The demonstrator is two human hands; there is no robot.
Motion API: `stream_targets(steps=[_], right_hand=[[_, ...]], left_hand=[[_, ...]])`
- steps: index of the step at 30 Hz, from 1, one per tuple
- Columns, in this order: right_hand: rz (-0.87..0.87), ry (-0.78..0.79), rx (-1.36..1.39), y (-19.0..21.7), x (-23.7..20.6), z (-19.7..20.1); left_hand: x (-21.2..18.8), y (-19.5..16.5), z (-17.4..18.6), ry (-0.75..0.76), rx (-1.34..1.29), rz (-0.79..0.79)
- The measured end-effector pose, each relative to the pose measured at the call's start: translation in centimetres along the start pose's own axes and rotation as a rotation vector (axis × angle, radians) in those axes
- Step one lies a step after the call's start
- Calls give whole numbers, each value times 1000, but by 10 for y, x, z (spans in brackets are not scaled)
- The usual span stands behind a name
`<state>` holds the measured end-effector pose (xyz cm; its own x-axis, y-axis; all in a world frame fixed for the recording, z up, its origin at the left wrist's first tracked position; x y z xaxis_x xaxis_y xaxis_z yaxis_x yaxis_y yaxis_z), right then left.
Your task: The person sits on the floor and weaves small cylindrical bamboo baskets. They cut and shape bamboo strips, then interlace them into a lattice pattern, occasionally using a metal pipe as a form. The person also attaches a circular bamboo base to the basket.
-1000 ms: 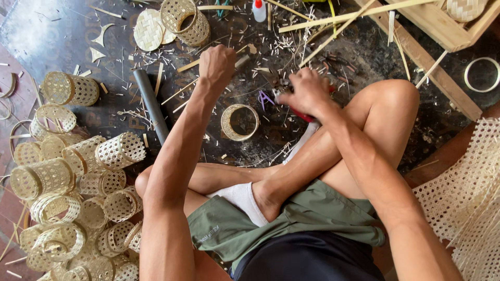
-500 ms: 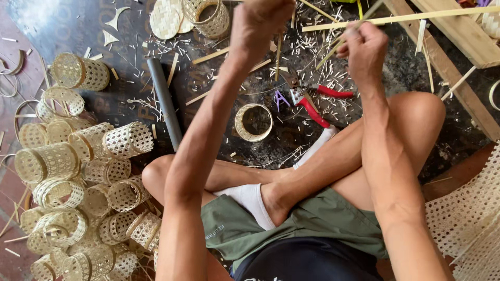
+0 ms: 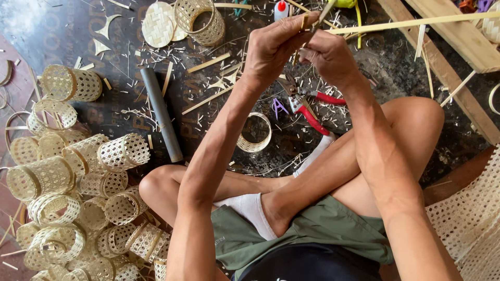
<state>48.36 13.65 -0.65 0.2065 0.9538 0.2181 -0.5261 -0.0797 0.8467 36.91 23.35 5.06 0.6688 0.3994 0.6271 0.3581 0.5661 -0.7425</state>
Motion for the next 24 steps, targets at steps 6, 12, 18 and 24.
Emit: stream_targets(steps=[6, 12, 18, 24], right_hand=[[35, 37, 25, -5, -2, -11], [112, 25, -102, 7, -8, -13], [-119, 116, -710, 26, -73, -23], [-413, 438, -751, 4, -118, -60]], left_hand=[[-10, 6, -1, -10, 68, 104], [-8, -14, 2, -22, 45, 50], [22, -27, 15, -29, 360, 65], [53, -40, 9, 260, 847, -129]])
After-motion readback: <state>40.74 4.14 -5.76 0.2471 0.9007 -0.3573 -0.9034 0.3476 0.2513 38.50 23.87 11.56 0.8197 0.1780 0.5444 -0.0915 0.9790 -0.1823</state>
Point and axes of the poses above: each hand's wrist, its own x-axis towards the middle knuckle, its own z-axis out of the back of the hand, y = z × x, the point moved 7 cm from there along x, towards the middle knuckle, and after that the axes turned 1 degree about -x, right-handed, at the moved point
